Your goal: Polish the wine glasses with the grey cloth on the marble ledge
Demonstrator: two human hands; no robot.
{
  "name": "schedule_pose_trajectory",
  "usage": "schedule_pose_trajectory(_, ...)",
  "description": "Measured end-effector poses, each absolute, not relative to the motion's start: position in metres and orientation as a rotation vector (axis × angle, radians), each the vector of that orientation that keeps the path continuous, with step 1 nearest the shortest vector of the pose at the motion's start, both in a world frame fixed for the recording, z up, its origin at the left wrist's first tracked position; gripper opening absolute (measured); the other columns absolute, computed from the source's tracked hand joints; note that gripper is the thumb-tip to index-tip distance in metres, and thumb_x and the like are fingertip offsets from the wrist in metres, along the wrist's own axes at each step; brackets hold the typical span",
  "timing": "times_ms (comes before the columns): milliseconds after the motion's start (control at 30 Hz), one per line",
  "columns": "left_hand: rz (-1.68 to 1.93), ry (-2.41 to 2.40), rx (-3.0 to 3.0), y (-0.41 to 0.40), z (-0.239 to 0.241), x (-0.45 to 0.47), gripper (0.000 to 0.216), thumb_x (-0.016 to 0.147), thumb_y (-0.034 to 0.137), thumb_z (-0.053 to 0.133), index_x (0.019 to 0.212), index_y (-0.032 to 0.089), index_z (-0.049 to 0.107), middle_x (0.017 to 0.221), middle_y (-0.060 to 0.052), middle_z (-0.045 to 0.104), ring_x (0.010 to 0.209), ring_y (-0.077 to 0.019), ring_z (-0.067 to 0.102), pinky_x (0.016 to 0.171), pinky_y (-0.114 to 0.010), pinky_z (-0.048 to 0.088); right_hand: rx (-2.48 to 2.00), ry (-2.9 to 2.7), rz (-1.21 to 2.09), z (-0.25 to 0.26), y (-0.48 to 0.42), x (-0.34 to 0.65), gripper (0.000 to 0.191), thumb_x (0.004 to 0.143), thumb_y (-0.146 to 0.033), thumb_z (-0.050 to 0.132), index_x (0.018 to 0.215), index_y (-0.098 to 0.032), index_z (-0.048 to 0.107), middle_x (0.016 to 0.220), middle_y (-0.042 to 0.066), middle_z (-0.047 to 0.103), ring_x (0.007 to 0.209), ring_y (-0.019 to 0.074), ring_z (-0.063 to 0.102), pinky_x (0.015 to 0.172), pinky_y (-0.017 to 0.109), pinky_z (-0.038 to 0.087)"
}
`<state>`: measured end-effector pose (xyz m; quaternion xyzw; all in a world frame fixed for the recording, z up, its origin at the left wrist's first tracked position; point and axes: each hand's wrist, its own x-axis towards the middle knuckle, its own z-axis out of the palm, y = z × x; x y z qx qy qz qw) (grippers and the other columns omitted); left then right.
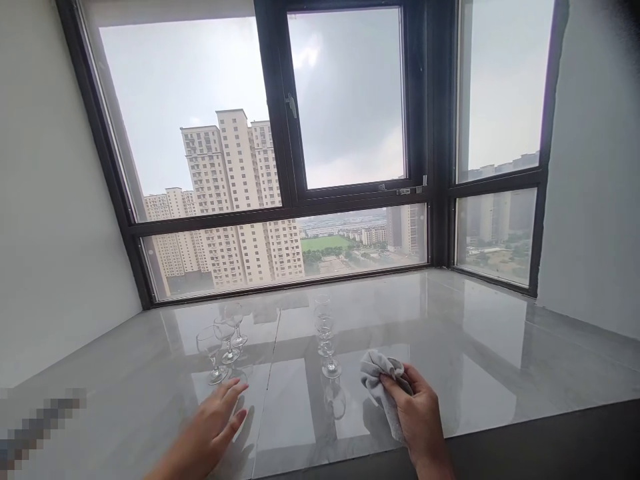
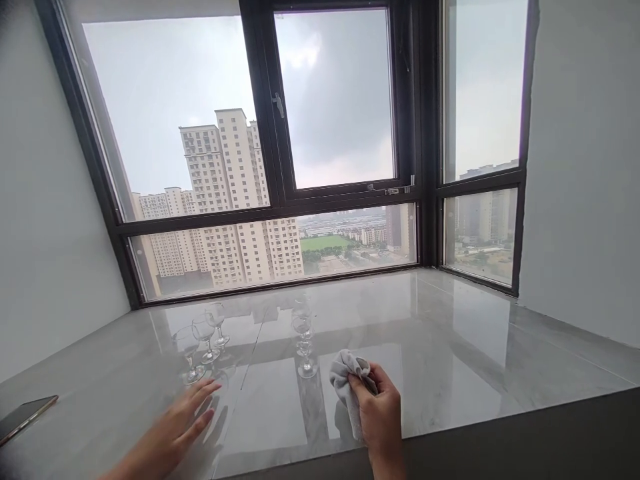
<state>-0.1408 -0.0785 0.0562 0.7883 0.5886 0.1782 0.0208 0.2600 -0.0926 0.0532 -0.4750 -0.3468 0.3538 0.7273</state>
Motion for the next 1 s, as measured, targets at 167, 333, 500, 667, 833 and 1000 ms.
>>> schedule_pose_trajectory(167,0.46,1.307,2.648,-0.071,0.072,-0.043,0.049,0.095,0.049,0.052,0.141,0.032,0.055,0.156,-0.01,0.044,0.141,-0.0326,0.045,0.115,-0.05,0.04,-1.05,-0.761,0.754,0.053,-0.093,0.259,0.037,0.062,-0.044,0.082,0.085,-0.015,0.075,0.08,0.007,0.076,0.073,0.0228,0.068,0.063,0.027,0.053)
schedule_pose_trajectory(333,0.342,1.215,2.672,-0.041,0.074,0.026,0.06,0.093,0.047,0.055,0.15,0.03,0.045,0.16,-0.015,0.037,0.144,-0.0379,0.037,0.115,-0.058,0.036,-1.057,-0.722,0.761,0.055,-0.094,0.265,0.039,0.059,-0.044,0.083,0.085,-0.015,0.075,0.079,0.007,0.077,0.073,0.0248,0.069,0.061,0.029,0.054)
schedule_pose_trajectory(500,0.397,1.182,2.747,-0.029,0.07,0.04,0.05,0.093,0.044,0.054,0.141,0.031,0.056,0.148,-0.012,0.052,0.139,-0.0337,0.044,0.115,-0.053,0.039,-1.066,-0.73,0.71,0.06,-0.099,0.269,0.037,0.061,-0.045,0.081,0.083,-0.016,0.075,0.08,0.008,0.077,0.077,0.0259,0.069,0.066,0.031,0.054)
schedule_pose_trajectory(667,0.39,1.331,2.711,-0.036,0.069,0.001,0.045,0.094,0.046,0.05,0.138,0.035,0.058,0.148,-0.005,0.054,0.141,-0.0323,0.041,0.116,-0.052,0.035,-1.065,-0.693,0.73,0.063,-0.101,0.271,0.037,0.062,-0.044,0.08,0.086,-0.016,0.075,0.081,0.007,0.077,0.078,0.0247,0.068,0.066,0.029,0.054)
schedule_pose_trajectory(833,0.328,1.665,2.582,-0.032,0.066,-0.058,0.053,0.096,0.05,0.043,0.144,0.03,0.053,0.154,-0.006,0.048,0.144,-0.0317,0.038,0.117,-0.052,0.03,-1.021,-0.67,0.768,0.064,-0.101,0.271,0.036,0.058,-0.043,0.082,0.083,-0.017,0.075,0.078,0.005,0.076,0.073,0.0216,0.067,0.063,0.026,0.053)
schedule_pose_trajectory(1000,0.229,2.0,2.407,0.007,0.071,-0.087,0.057,0.096,0.054,0.037,0.144,0.026,0.053,0.155,-0.007,0.047,0.145,-0.0315,0.036,0.118,-0.053,0.025,-1.008,-0.67,0.778,0.064,-0.102,0.269,0.036,0.058,-0.043,0.084,0.081,-0.017,0.075,0.074,0.005,0.075,0.07,0.0218,0.067,0.059,0.025,0.052)
